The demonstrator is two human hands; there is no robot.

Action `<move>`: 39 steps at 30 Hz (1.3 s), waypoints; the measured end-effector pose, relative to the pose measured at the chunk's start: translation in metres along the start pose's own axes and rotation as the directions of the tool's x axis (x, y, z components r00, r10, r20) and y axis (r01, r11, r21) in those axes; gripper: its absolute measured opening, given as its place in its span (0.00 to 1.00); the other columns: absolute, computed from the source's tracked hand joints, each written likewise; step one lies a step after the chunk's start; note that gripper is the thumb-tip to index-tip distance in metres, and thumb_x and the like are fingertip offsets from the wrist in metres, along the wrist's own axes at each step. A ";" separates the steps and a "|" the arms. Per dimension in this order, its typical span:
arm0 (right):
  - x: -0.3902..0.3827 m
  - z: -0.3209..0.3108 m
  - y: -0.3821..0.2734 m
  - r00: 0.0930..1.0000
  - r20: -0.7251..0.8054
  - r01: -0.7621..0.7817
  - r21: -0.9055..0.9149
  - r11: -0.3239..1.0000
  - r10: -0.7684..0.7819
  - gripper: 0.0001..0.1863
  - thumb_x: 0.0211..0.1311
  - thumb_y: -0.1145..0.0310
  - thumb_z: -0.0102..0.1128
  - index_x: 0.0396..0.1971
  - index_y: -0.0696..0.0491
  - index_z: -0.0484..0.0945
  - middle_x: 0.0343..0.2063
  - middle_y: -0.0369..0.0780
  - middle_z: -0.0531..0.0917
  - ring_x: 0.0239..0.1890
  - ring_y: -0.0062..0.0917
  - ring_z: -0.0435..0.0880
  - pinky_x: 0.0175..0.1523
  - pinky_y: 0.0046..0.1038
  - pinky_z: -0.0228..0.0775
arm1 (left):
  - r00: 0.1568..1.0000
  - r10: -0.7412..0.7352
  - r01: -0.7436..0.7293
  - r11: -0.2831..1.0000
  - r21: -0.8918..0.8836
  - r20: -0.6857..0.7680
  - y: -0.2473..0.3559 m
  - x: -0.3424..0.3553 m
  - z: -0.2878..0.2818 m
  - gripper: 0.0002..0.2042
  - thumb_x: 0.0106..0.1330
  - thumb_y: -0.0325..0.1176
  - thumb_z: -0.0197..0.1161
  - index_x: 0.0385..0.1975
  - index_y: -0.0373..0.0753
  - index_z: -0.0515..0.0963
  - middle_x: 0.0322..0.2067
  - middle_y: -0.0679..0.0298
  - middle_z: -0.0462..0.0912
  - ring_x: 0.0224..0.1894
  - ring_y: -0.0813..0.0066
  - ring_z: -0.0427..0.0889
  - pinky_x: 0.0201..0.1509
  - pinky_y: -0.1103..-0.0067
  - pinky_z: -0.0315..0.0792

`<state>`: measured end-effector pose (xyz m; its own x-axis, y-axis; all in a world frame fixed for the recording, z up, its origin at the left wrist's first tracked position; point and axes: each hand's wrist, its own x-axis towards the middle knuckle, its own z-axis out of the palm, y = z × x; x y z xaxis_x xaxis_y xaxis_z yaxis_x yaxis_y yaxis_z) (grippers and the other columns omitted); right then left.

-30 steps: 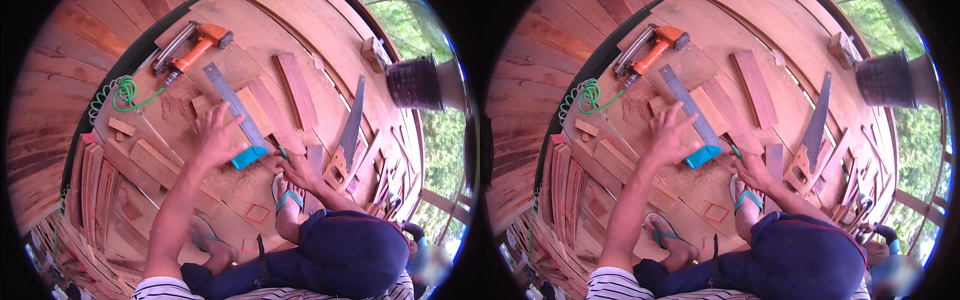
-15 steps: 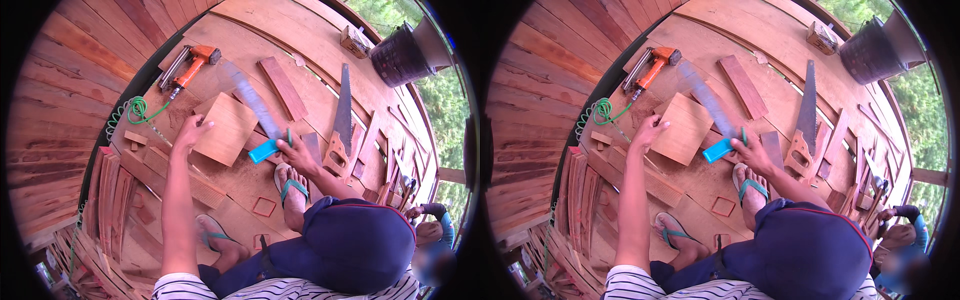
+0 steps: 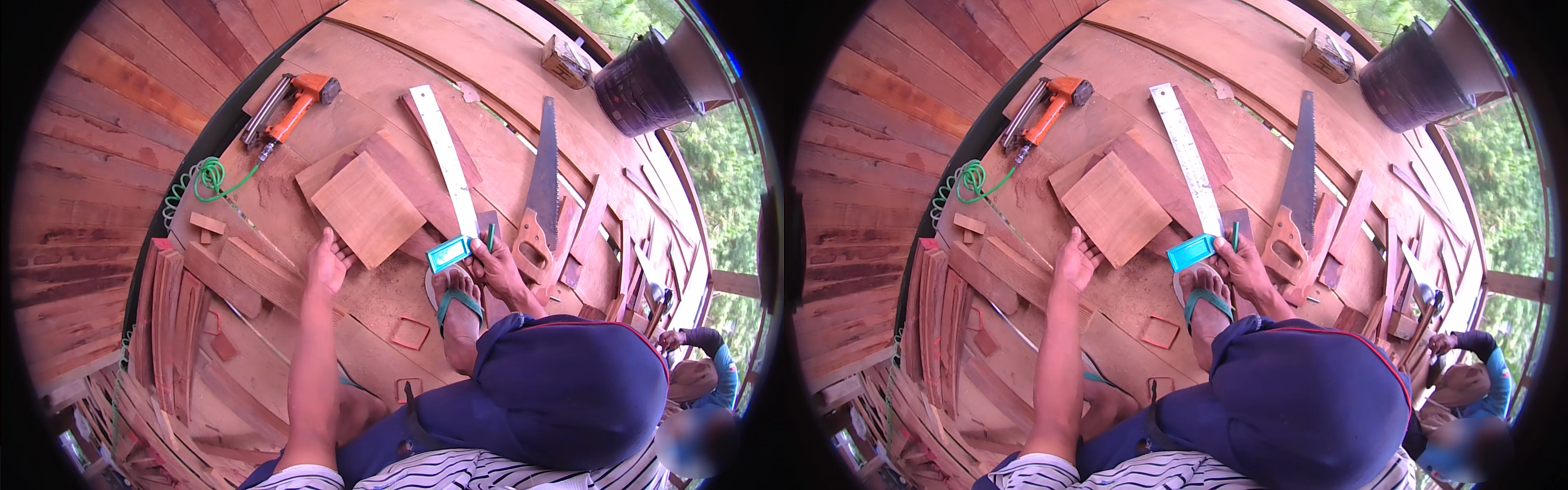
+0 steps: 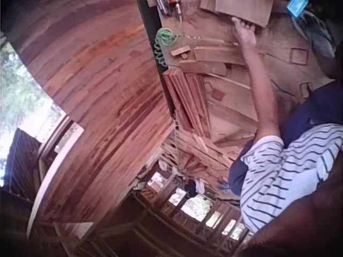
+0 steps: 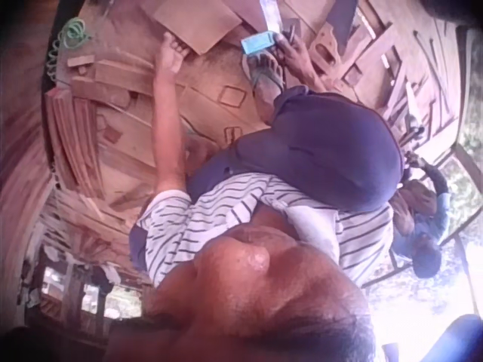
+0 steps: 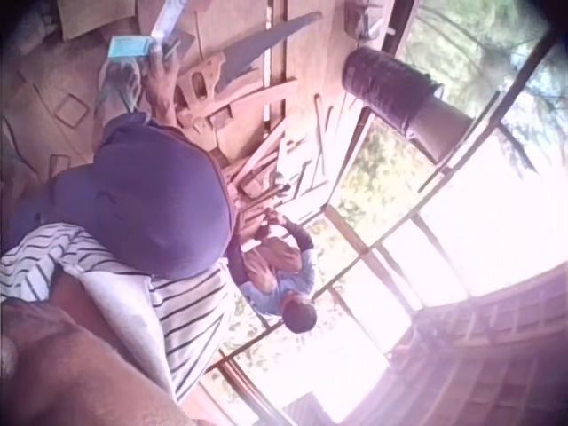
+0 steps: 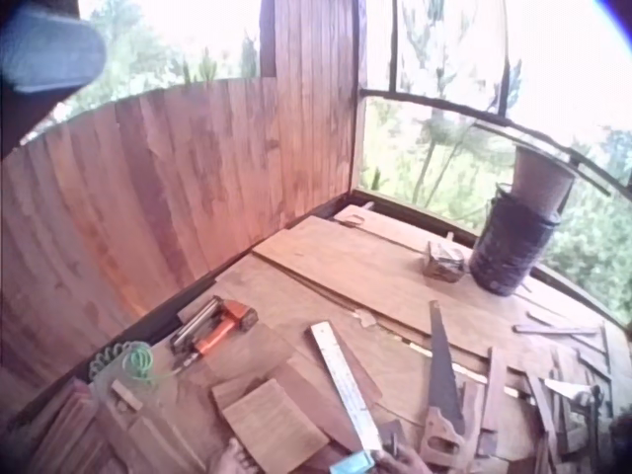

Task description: The person sits on a wooden floor and arranges several small wooden planks. They use a metal ruler and a pencil to measure and mark lines on the planks. The person repeatedly repositions the planks and ruler to mark multiple pieces.

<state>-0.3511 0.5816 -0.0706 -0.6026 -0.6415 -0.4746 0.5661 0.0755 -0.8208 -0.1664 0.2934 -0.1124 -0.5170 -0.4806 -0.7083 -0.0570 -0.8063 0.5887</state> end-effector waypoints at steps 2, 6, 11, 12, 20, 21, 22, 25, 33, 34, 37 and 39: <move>0.000 -0.003 0.004 1.000 0.005 -0.025 -0.010 1.000 0.025 0.10 0.79 0.61 0.56 0.41 0.52 0.77 0.23 0.29 0.79 0.19 0.08 0.69 0.22 0.13 0.56 | 0.996 -0.036 0.031 0.998 0.058 0.084 0.006 0.004 -0.014 0.32 0.80 0.54 0.50 0.66 0.28 0.65 0.59 0.45 0.78 0.61 0.49 0.78 0.64 0.55 0.72; 0.000 -0.010 0.009 0.995 -0.048 -0.089 -0.094 0.992 0.085 0.09 0.79 0.62 0.57 0.43 0.52 0.77 0.24 0.30 0.80 0.19 0.08 0.70 0.23 0.13 0.57 | 0.996 -0.082 0.079 0.989 0.127 0.023 0.008 0.005 -0.013 0.40 0.79 0.61 0.46 0.70 0.23 0.58 0.63 0.40 0.73 0.65 0.45 0.75 0.66 0.52 0.70; -0.001 -0.021 0.015 0.999 0.001 -0.048 -0.127 0.991 0.049 0.11 0.80 0.60 0.55 0.42 0.52 0.77 0.25 0.31 0.81 0.19 0.09 0.70 0.23 0.14 0.59 | 0.996 -0.090 0.088 0.995 0.054 0.020 0.005 0.008 -0.022 0.44 0.72 0.70 0.49 0.65 0.27 0.65 0.58 0.45 0.78 0.60 0.51 0.79 0.64 0.55 0.72; -0.002 -0.022 0.015 0.999 0.001 -0.044 -0.136 0.990 0.044 0.12 0.80 0.59 0.54 0.42 0.52 0.77 0.25 0.31 0.81 0.18 0.08 0.69 0.23 0.14 0.58 | 0.995 -0.093 0.092 0.995 0.039 0.031 0.004 0.009 -0.024 0.45 0.72 0.70 0.49 0.65 0.27 0.65 0.58 0.44 0.78 0.60 0.51 0.79 0.64 0.56 0.72; -0.009 -0.025 0.014 0.995 -0.061 -0.092 -0.152 0.984 0.083 0.10 0.80 0.60 0.55 0.43 0.51 0.77 0.26 0.31 0.81 0.19 0.08 0.70 0.22 0.12 0.57 | 0.990 -0.094 0.091 0.995 0.037 0.100 0.006 0.007 -0.020 0.51 0.73 0.72 0.44 0.73 0.22 0.53 0.68 0.37 0.67 0.69 0.42 0.69 0.72 0.52 0.63; -0.010 -0.024 0.014 0.994 -0.071 -0.089 -0.157 0.984 0.079 0.10 0.80 0.60 0.55 0.42 0.51 0.77 0.26 0.31 0.81 0.19 0.08 0.70 0.22 0.12 0.57 | 0.991 -0.089 0.084 0.995 0.046 0.102 0.005 0.006 -0.019 0.51 0.73 0.72 0.43 0.73 0.22 0.53 0.68 0.37 0.66 0.70 0.42 0.68 0.73 0.52 0.62; -0.010 -0.023 0.014 0.994 -0.070 -0.089 -0.150 0.985 0.079 0.10 0.79 0.60 0.56 0.43 0.51 0.77 0.25 0.31 0.81 0.19 0.08 0.70 0.23 0.12 0.58 | 0.991 -0.083 0.077 0.995 0.056 0.104 0.005 0.004 -0.018 0.51 0.73 0.72 0.43 0.73 0.22 0.53 0.69 0.37 0.66 0.70 0.42 0.68 0.73 0.51 0.62; -0.008 -0.018 0.013 0.995 -0.058 -0.085 -0.148 0.985 0.078 0.09 0.78 0.62 0.58 0.43 0.52 0.77 0.25 0.30 0.81 0.20 0.08 0.71 0.24 0.12 0.59 | 0.992 -0.061 0.057 0.998 0.039 0.111 0.004 0.002 -0.018 0.50 0.74 0.70 0.45 0.72 0.21 0.53 0.68 0.35 0.66 0.68 0.41 0.70 0.70 0.50 0.66; 0.005 0.022 -0.006 0.986 0.029 -0.132 -0.450 0.883 0.163 0.16 0.78 0.58 0.57 0.47 0.58 0.79 0.26 0.32 0.84 0.22 0.10 0.75 0.26 0.18 0.66 | 0.962 0.269 -0.079 0.108 0.991 0.047 0.035 -0.026 0.022 0.31 0.65 0.55 0.68 0.55 0.30 0.79 0.56 0.42 0.80 0.52 0.48 0.84 0.48 0.61 0.78; 0.009 0.035 -0.011 0.984 0.058 -0.116 -0.513 0.850 0.169 0.17 0.78 0.59 0.57 0.47 0.59 0.79 0.26 0.32 0.84 0.21 0.10 0.75 0.26 0.19 0.67 | 0.924 0.358 -0.170 0.070 0.983 0.134 0.031 -0.031 0.025 0.33 0.65 0.57 0.68 0.56 0.31 0.79 0.58 0.42 0.79 0.55 0.47 0.82 0.52 0.58 0.76; 0.031 0.042 -0.003 0.981 0.141 -0.038 -0.526 0.849 0.132 0.17 0.78 0.58 0.57 0.50 0.59 0.79 0.27 0.32 0.86 0.20 0.09 0.75 0.25 0.18 0.68 | 0.731 0.520 -0.401 -0.199 0.894 0.443 0.010 -0.039 0.042 0.38 0.62 0.63 0.68 0.60 0.35 0.77 0.63 0.43 0.74 0.65 0.46 0.73 0.63 0.50 0.67; 0.042 0.036 0.010 0.965 0.165 -0.088 -0.524 0.847 0.203 0.18 0.78 0.59 0.57 0.51 0.59 0.79 0.27 0.33 0.87 0.20 0.09 0.76 0.26 0.18 0.69 | 0.555 0.491 -0.431 -0.521 0.737 0.671 -0.004 -0.045 0.061 0.41 0.59 0.67 0.67 0.62 0.38 0.75 0.67 0.45 0.69 0.72 0.44 0.65 0.70 0.42 0.57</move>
<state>-0.3507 0.5279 -0.0875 -0.3742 -0.7297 -0.5722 0.2381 0.5208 -0.8198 -0.1948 0.3395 -0.0591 -0.8883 -0.4315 0.1574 -0.3774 0.8809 0.2856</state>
